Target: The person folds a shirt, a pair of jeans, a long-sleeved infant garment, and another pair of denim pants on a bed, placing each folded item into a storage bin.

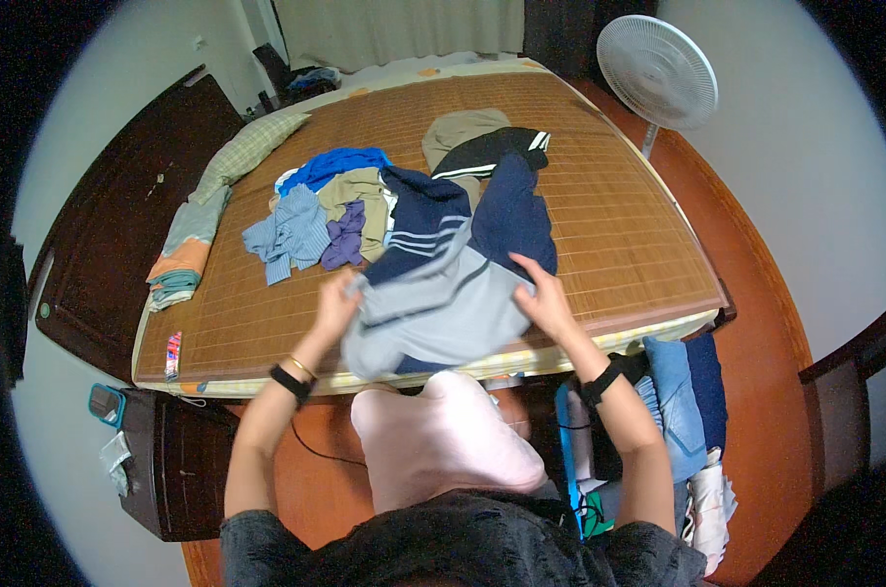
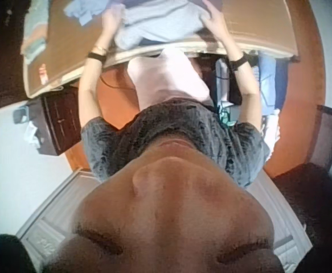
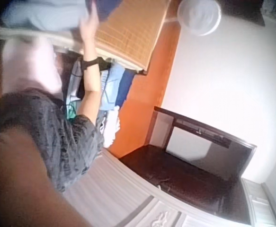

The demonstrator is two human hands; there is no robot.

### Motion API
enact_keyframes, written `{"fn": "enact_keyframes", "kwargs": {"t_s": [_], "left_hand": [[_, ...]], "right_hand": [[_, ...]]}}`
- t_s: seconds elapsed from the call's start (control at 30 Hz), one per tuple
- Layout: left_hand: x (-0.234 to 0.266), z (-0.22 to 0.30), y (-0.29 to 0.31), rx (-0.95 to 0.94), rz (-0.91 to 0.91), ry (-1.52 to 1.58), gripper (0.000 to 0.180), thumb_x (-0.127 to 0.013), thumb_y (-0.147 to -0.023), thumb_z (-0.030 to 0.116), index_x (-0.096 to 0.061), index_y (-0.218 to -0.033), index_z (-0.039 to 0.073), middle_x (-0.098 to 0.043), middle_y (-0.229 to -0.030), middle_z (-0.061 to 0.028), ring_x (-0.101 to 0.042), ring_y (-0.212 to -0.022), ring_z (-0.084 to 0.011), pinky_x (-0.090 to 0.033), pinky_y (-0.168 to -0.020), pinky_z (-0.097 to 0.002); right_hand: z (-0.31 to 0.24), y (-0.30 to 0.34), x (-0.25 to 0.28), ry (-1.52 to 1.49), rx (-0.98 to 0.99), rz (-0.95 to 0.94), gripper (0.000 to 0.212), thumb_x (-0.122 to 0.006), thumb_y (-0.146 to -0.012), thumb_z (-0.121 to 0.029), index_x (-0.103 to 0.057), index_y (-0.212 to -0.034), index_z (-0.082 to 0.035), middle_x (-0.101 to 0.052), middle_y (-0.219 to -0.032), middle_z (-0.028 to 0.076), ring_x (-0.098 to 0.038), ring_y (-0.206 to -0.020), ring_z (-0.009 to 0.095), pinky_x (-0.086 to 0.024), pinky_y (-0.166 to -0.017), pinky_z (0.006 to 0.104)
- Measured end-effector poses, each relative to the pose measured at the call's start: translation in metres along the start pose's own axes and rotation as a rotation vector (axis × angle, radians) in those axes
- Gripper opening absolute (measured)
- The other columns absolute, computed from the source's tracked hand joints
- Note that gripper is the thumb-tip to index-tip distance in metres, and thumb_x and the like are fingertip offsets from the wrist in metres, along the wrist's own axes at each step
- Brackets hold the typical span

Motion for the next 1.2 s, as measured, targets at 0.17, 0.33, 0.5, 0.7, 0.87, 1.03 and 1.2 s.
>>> {"fn": "enact_keyframes", "kwargs": {"t_s": [0.17,0.33,0.5,0.7,0.87,1.03,1.2], "left_hand": [[0.064,-0.044,-0.028,0.034,0.222,-0.393,0.033,-0.052,-0.069,-0.003,-0.054,-0.101,0.003,-0.058,-0.100,-0.0180,-0.054,-0.096,-0.0368,-0.043,-0.084,-0.0430],[-0.008,-0.023,0.042,-0.175,-0.316,-0.045,0.039,-0.056,-0.069,0.003,-0.053,-0.107,0.008,-0.052,-0.118,-0.0203,-0.046,-0.114,-0.0389,-0.036,-0.099,-0.0433],[-0.045,-0.023,0.096,-0.042,-0.586,-0.079,0.054,-0.061,-0.069,0.010,-0.050,-0.122,0.012,-0.042,-0.136,-0.0166,-0.036,-0.128,-0.0375,-0.029,-0.106,-0.0450],[-0.042,-0.011,0.079,0.033,-0.631,-0.257,0.060,-0.063,-0.070,0.015,-0.047,-0.127,0.016,-0.039,-0.141,-0.0113,-0.036,-0.130,-0.0321,-0.025,-0.107,-0.0512],[-0.033,-0.031,0.084,0.093,-0.556,-0.156,0.064,-0.065,-0.070,0.013,-0.044,-0.130,0.017,-0.041,-0.140,-0.0077,-0.037,-0.130,-0.0263,-0.020,-0.107,-0.0535],[-0.033,-0.029,0.083,0.028,-0.419,-0.107,0.062,-0.060,-0.075,0.004,-0.041,-0.132,0.015,-0.045,-0.136,-0.0089,-0.041,-0.126,-0.0285,-0.022,-0.106,-0.0538],[-0.011,-0.012,0.092,-0.126,-0.421,-0.082,0.049,-0.049,-0.066,-0.010,-0.057,-0.110,0.009,-0.052,-0.124,-0.0125,-0.047,-0.117,-0.0316,-0.033,-0.101,-0.0447]], "right_hand": [[-0.002,0.013,-0.034,0.015,0.045,-0.285,0.049,-0.057,-0.088,-0.021,-0.044,-0.134,-0.009,-0.044,-0.135,0.019,-0.041,-0.126,0.034,-0.033,-0.104,0.0392],[0.085,0.045,-0.054,0.198,-0.143,-0.448,0.043,-0.060,-0.080,-0.013,-0.054,-0.123,-0.008,-0.047,-0.131,0.019,-0.043,-0.123,0.035,-0.036,-0.102,0.0412],[0.076,0.036,-0.075,0.517,-0.003,-0.342,0.042,-0.061,-0.079,-0.012,-0.056,-0.120,-0.010,-0.044,-0.134,0.014,-0.039,-0.125,0.033,-0.038,-0.096,0.0435],[0.067,0.011,-0.064,0.448,-0.041,-0.207,0.023,-0.056,-0.080,-0.011,-0.058,-0.102,-0.003,-0.059,-0.104,0.020,-0.055,-0.097,0.036,-0.045,-0.082,0.0451],[-0.076,0.009,-0.053,-0.338,-0.121,-0.498,0.020,-0.049,-0.091,-0.017,-0.053,-0.088,0.002,-0.051,-0.069,0.007,-0.050,-0.066,0.014,-0.044,-0.063,0.0318],[-0.152,0.057,-0.069,-0.484,0.270,-0.877,0.025,-0.048,-0.093,-0.020,-0.059,-0.093,0.002,-0.061,-0.082,0.018,-0.060,-0.078,0.028,-0.047,-0.072,0.0370],[0.031,0.032,-0.044,-0.174,-0.389,-0.287,0.016,-0.053,-0.090,-0.015,-0.061,-0.093,-0.002,-0.064,-0.079,0.009,-0.062,-0.075,0.017,-0.049,-0.069,0.0313]]}}
Point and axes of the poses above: each hand's wrist, its own y-axis away from the middle knuckle, its own x-axis out of the back of the hand, z = x × y, the point moved 7 cm from there along -y, towards the middle knuckle
